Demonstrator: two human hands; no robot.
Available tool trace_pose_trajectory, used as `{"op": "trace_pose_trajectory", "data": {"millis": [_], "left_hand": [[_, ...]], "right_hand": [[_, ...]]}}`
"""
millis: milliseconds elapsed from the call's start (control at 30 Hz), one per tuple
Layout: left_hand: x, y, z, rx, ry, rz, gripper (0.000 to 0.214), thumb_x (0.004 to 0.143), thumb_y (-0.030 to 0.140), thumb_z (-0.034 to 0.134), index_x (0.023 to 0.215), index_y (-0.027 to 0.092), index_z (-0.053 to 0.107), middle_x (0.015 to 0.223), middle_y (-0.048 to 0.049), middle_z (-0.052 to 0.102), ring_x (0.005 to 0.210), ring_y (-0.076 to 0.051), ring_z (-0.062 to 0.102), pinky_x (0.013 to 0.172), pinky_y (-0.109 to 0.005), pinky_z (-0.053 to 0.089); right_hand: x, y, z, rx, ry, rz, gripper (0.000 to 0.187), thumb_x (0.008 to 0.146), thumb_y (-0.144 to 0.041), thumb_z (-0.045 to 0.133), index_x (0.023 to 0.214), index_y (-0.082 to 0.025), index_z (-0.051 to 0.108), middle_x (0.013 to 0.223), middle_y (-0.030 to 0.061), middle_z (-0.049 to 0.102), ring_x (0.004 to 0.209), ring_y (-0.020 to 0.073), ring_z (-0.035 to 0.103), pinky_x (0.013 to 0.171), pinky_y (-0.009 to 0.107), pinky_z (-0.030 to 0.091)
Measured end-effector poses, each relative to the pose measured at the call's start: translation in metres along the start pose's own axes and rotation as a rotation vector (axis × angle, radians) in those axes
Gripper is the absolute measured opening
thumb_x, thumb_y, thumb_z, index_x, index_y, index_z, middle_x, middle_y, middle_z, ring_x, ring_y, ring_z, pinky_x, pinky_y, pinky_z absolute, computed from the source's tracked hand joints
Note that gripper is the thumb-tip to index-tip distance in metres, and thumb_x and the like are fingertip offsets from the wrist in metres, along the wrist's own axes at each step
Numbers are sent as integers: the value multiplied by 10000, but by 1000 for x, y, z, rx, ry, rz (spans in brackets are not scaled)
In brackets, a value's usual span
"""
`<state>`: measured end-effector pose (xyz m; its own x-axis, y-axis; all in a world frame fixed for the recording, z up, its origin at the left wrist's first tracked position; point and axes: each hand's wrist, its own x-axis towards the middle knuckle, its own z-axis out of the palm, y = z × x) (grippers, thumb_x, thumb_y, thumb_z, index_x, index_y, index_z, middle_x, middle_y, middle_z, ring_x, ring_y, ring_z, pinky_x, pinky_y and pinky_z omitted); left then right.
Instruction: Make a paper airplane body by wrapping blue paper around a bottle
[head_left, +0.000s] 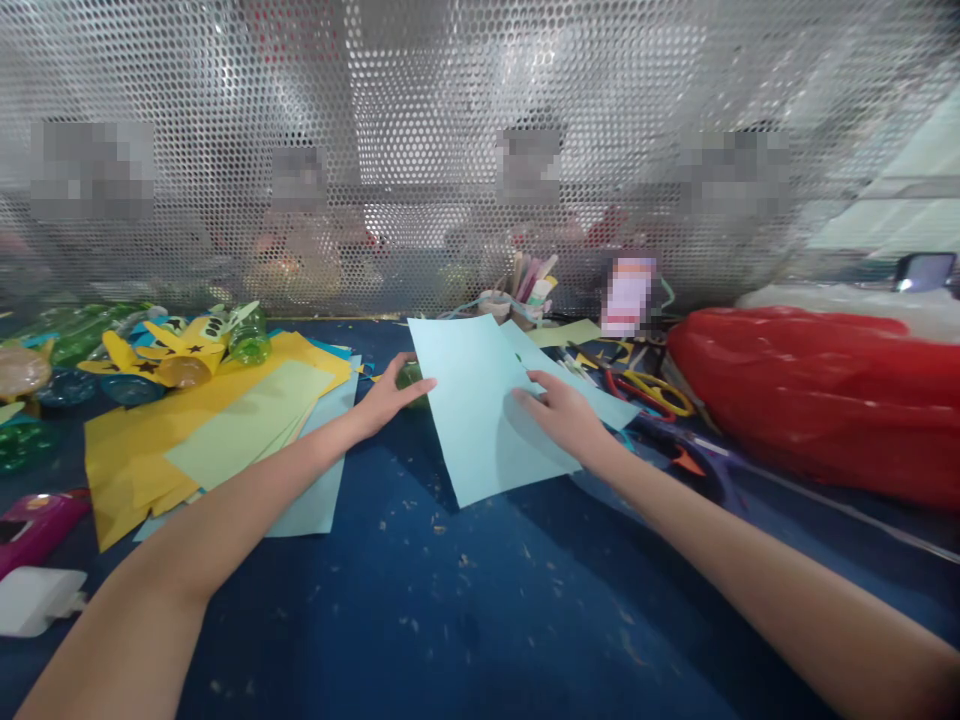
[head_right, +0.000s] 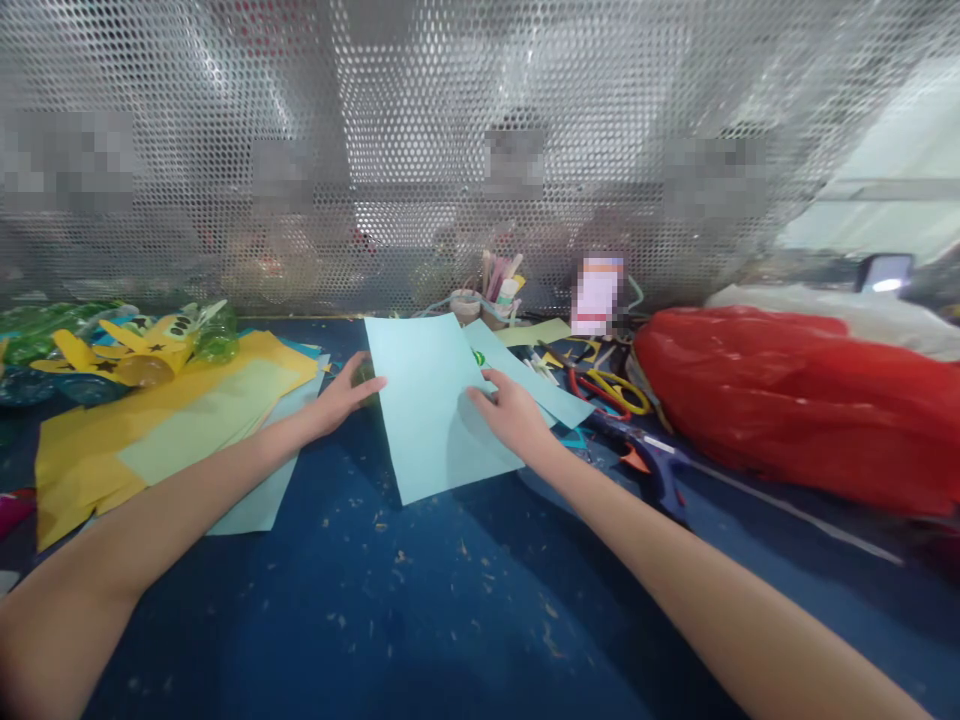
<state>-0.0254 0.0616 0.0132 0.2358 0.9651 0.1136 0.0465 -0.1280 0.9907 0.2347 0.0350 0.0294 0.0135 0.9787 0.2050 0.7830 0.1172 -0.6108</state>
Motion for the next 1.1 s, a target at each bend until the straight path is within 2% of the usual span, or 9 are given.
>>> {"op": "trace_pose_trajectory", "data": {"millis": [67, 133, 200, 300, 400, 467, 700, 867, 1100], "left_hand": [[0, -1, 1, -23, 14, 3, 596, 695, 477, 729, 1175, 218, 490, 1291, -118, 560, 1209, -302, 520, 964, -431, 442], [0, -2, 2, -126, 15, -3, 595, 701, 445, 712, 1190, 206, 471, 1251, -115, 584, 1168, -294, 553, 961, -442, 444], [1, -2, 3, -231, 10, -7, 608, 697, 423, 707, 1203, 205, 449, 1221, -106, 601, 1119, -279, 585, 952, -445, 454], [0, 0, 3, -273, -11, -12, 626, 684, 402, 727, 1207, 217, 437, 1199, -94, 617, 1076, -262, 606, 940, -434, 466], [-2, 9, 2, -228, -77, 4, 633, 701, 398, 730, 1235, 239, 431, 1206, -90, 617, 1073, -265, 607, 928, -438, 479], [-4, 19, 2, -180, -131, 51, 642, 716, 412, 721, 1264, 254, 425, 1245, -92, 595, 1114, -277, 586, 931, -443, 481], [-11, 55, -5, 7, -259, 254, 634, 722, 476, 725, 1267, 267, 478, 1256, -87, 564, 1155, -300, 556, 959, -457, 469], [-16, 69, -3, -39, -243, 273, 613, 733, 518, 704, 1244, 281, 463, 1175, -69, 594, 1121, -291, 577, 927, -453, 489], [-22, 76, 2, -12, -190, 238, 536, 762, 526, 637, 1201, 269, 466, 1093, -58, 613, 1040, -280, 600, 844, -438, 506]], "right_hand": [[-1, 1, 1, 10, -36, -11, 514, 818, -504, 472, 1146, -120, 571, 484, -54, 443, 458, 174, 463, 533, 321, 388], [-2, 2, 2, 50, 9, -84, 530, 823, -509, 498, 1192, -129, 518, 609, -7, 548, 557, 197, 543, 572, 338, 444], [-5, 0, 1, 18, 176, -239, 552, 809, -479, 566, 1230, -133, 481, 876, 94, 616, 800, 246, 608, 692, 386, 502], [-12, -9, -4, -192, 396, -547, 490, 825, -394, 615, 1245, -167, 502, 1184, 171, 545, 1130, 304, 523, 921, 485, 463], [-20, -23, -13, -364, 352, -820, 450, 880, -348, 580, 1300, -215, 485, 1332, 143, 508, 1254, 292, 462, 1034, 504, 397], [-26, -32, -18, -437, 308, -910, 496, 899, -327, 562, 1362, -206, 434, 1394, 140, 482, 1314, 282, 420, 1084, 502, 353], [-42, -52, -35, -489, 386, -895, 678, 899, -298, 563, 1493, -231, 244, 1384, 122, 518, 1286, 280, 464, 1122, 529, 294], [-51, -60, -43, -537, 448, -882, 742, 885, -337, 577, 1513, -234, 196, 1395, 122, 501, 1291, 303, 449, 1143, 532, 251], [-55, -64, -44, -531, 356, -833, 759, 889, -418, 520, 1524, -215, 157, 1527, 133, 331, 1379, 338, 334, 1137, 561, 240]]}}
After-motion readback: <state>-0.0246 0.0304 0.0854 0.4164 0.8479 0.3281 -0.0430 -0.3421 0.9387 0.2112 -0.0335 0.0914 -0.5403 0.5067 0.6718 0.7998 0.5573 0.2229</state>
